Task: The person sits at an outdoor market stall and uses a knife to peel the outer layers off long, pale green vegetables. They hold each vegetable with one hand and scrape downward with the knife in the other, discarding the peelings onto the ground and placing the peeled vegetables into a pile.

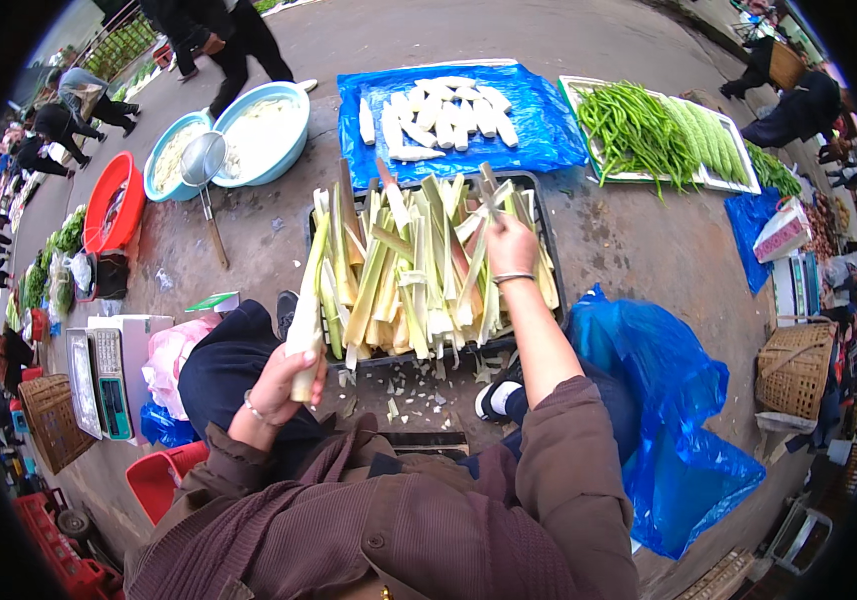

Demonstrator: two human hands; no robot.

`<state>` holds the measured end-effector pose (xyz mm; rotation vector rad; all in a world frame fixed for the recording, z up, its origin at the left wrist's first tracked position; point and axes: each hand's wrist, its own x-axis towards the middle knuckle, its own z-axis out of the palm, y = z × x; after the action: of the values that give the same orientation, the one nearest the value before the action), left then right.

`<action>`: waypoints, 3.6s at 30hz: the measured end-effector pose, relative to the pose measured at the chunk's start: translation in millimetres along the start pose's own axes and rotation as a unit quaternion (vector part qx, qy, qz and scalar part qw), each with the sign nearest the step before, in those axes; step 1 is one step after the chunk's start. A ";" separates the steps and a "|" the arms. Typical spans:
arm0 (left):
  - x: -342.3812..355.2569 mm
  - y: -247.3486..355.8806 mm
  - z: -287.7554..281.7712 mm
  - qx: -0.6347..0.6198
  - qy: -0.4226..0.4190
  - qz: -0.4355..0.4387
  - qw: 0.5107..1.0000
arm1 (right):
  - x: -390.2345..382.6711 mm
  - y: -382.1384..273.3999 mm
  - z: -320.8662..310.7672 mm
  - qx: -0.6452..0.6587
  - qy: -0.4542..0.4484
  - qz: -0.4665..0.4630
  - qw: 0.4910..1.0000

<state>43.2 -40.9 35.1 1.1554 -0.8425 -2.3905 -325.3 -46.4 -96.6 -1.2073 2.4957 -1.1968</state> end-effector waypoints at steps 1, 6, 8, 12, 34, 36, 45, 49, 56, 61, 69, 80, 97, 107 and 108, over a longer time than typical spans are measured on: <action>6.6 -2.1 2.4 -0.012 0.028 -0.005 1.000 | 4.5 -23.0 15.5 0.034 -0.014 -0.071 0.997; 21.6 -13.9 15.4 -0.018 0.112 -0.002 0.994 | 11.5 -104.3 102.4 -0.079 -0.247 -0.058 0.964; 21.2 -15.3 15.6 -0.019 0.124 0.004 0.992 | 11.9 -110.4 130.2 -0.113 -0.272 -0.010 0.956; 19.4 -11.9 8.9 -0.044 0.132 -0.016 0.990 | 18.5 -100.5 168.6 -0.185 -0.264 0.082 0.943; 14.1 -11.2 -2.0 -0.067 0.100 0.082 0.989 | -107.1 -117.4 94.9 0.180 -0.190 0.088 0.961; 13.5 -13.8 3.1 -0.089 0.030 0.078 0.993 | -93.2 -131.2 43.4 0.366 -0.366 0.201 0.832; 11.2 -29.5 40.8 0.027 -0.142 0.035 0.989 | -103.4 -172.4 -56.8 0.467 -0.355 0.150 0.796; 11.5 -43.9 60.1 0.352 0.028 0.267 0.897 | -114.3 -166.8 -75.0 0.412 -0.303 0.155 0.845; 1.9 -53.4 71.9 0.450 0.105 0.329 0.823 | -114.6 -164.1 -88.0 0.398 -0.312 0.135 0.852; -0.4 -55.9 72.5 0.512 0.145 0.313 0.787 | -121.2 -162.4 -68.5 0.355 -0.266 0.101 0.890; -6.2 -43.0 69.0 0.139 -0.086 0.115 0.980 | -118.1 -159.0 -76.6 0.410 -0.272 0.148 0.858; -8.8 -36.1 74.4 0.064 -0.165 0.069 0.982 | -112.6 -158.8 -97.2 0.502 -0.366 0.150 0.769; -26.2 -36.3 61.8 -0.071 -0.248 -0.010 0.966 | -77.0 -46.7 -39.3 0.270 -0.198 0.265 0.904; -2.9 -39.2 49.4 0.394 0.114 0.226 0.884 | -69.7 -100.6 -36.1 0.308 -0.193 0.202 0.910; -1.8 -40.2 50.3 0.433 0.134 0.264 0.852 | -78.7 -112.1 -44.2 0.366 -0.253 0.196 0.874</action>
<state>2.0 8.6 34.8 1.2585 -1.9275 -1.3409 -222.3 -5.5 -4.9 -0.6451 1.5544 -1.3006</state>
